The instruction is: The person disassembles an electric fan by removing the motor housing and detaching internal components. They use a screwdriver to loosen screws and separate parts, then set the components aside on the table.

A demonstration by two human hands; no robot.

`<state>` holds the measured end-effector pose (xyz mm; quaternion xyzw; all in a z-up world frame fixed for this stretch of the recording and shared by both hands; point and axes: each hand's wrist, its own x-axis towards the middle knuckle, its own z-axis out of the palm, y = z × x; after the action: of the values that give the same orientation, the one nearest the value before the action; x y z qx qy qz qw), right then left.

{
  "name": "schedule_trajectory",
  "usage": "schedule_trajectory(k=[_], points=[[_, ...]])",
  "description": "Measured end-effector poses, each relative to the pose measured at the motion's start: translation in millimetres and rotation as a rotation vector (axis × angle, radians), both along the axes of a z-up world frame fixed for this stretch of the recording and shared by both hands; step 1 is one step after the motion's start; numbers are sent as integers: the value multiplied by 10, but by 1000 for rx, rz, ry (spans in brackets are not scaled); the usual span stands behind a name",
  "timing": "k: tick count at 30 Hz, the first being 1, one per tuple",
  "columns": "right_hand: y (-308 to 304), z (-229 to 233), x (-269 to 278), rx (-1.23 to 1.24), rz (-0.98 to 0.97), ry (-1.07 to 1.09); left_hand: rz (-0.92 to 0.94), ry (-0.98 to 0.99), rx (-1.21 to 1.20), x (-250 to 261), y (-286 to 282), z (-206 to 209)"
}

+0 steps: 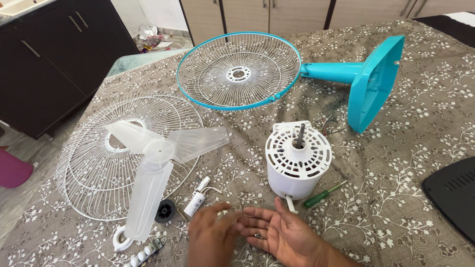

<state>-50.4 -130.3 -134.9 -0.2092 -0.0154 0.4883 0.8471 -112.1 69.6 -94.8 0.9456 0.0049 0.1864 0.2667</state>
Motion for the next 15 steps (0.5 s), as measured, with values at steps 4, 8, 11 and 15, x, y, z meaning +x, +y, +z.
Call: schedule_trajectory(k=[4, 8, 11, 15], points=[[5, 43, -2, -50, -13, -8, 333, 141, 169, -30, 160, 66], [15, 81, -11, -71, -20, 11, 364, 184, 244, 7, 298, 172], [16, 85, -14, -59, -19, 0, 354, 252, 272, 49, 307, 221], [13, 72, -12, -34, -13, -16, 370, 298, 255, 95, 280, 237]])
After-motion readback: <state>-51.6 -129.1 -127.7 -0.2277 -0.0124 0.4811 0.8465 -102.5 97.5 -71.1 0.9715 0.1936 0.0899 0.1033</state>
